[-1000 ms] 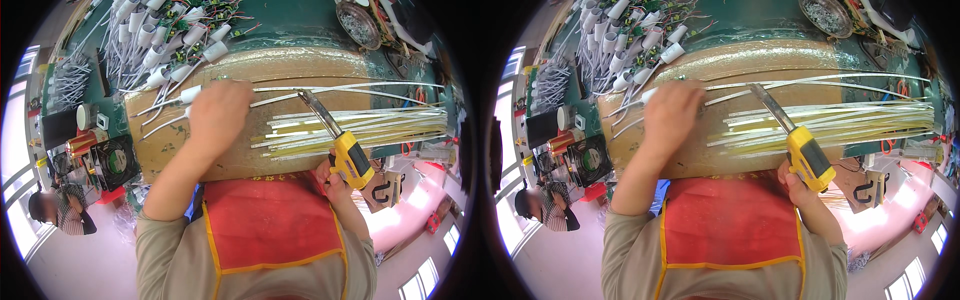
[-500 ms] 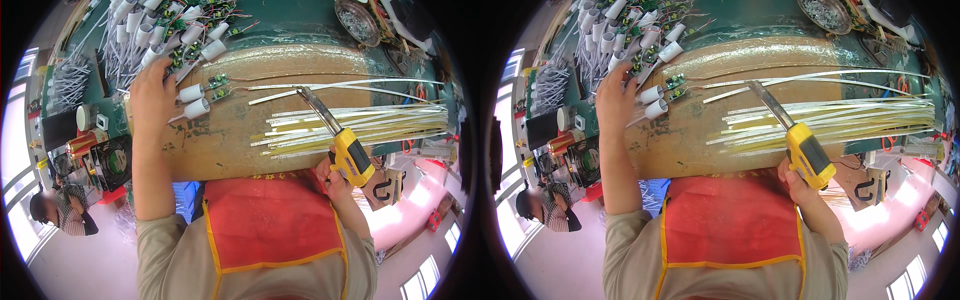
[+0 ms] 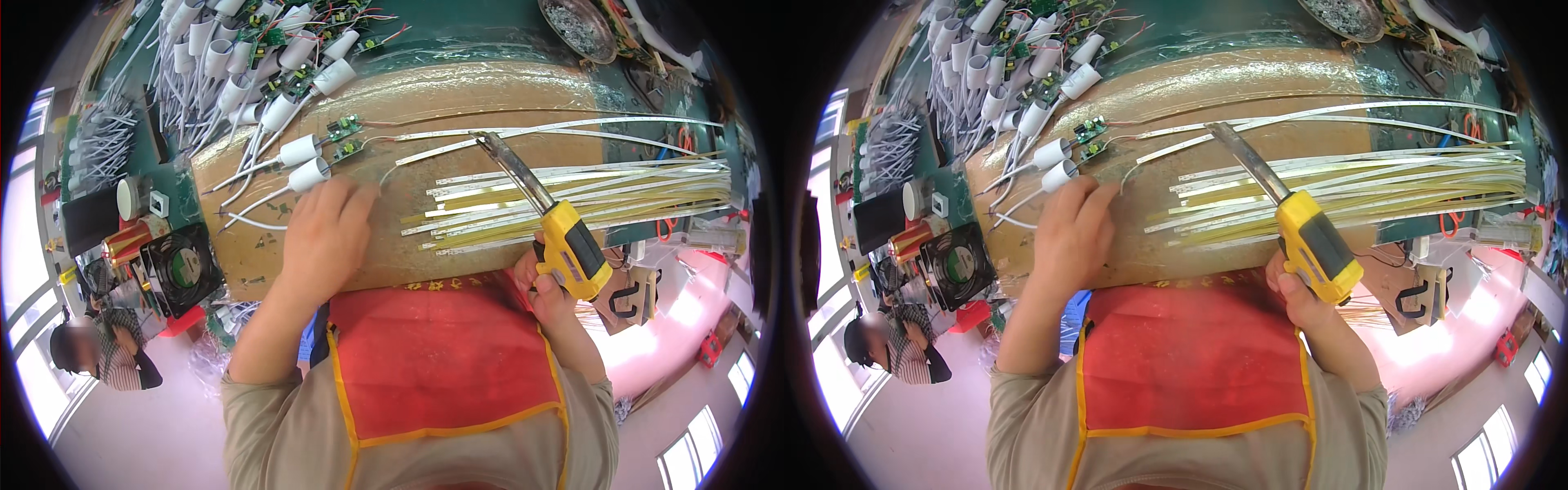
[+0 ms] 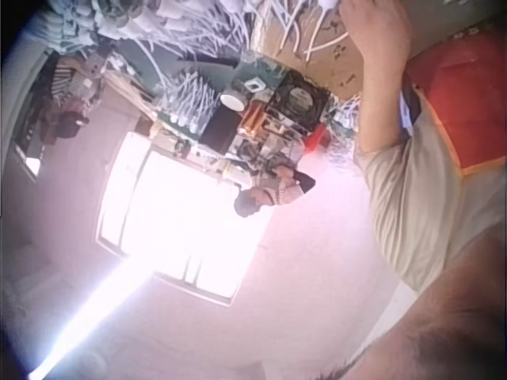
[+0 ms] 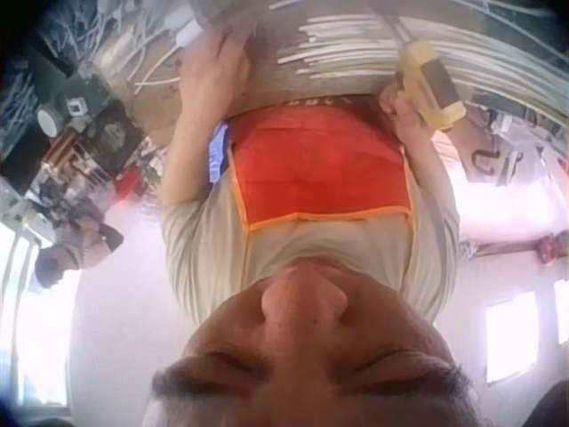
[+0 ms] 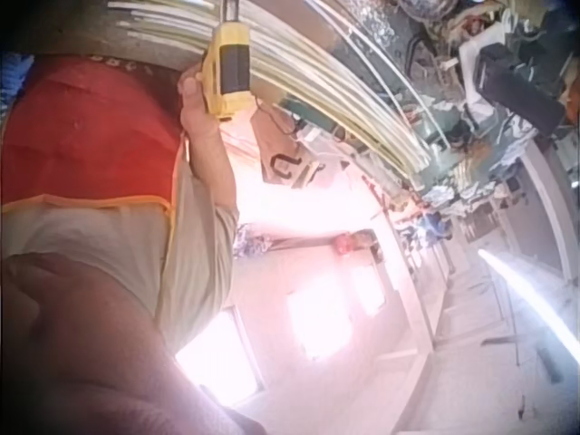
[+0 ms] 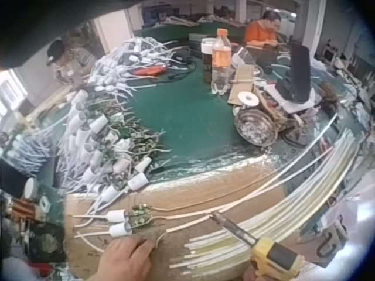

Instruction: The person uses a yellow soldering iron to solder wires to small green circuit boards attached to white plastic housings. The person repeatedly picks up a component, aligns the wires, and applies the soldering iron to the connection points on the board.

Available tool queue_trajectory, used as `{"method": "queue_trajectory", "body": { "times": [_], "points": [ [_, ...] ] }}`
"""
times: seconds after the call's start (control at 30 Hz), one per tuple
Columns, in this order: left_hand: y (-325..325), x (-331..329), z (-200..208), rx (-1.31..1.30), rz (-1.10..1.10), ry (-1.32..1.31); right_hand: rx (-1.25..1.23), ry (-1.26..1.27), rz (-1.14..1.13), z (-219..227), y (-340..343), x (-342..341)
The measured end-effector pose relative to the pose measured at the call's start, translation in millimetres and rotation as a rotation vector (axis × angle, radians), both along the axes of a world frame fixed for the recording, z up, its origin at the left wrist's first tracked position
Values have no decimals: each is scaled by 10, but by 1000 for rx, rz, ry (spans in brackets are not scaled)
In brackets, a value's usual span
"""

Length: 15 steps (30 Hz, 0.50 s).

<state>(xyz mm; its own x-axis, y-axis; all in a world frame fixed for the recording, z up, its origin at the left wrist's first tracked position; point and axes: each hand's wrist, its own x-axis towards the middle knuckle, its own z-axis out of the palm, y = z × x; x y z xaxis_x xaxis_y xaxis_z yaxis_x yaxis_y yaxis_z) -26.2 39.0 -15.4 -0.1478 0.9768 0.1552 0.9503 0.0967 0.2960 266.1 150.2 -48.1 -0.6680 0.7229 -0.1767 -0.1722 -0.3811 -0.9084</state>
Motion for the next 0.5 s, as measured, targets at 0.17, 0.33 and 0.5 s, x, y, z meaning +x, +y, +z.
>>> {"method": "queue_trajectory", "body": {
  "times": [0.17, 0.33, 0.5],
  "points": [
    [135, 127, 40, 25, 141, -73, 8, 5, 6, -17, 0, 9],
    [223, 135, -134, 183, 104, -61, -28, 49, 33, -12, 15, 21],
    [262, 94, -161, 213, 100, 2, -34, 58, 28, -30, 5, 27]
  ]
}}
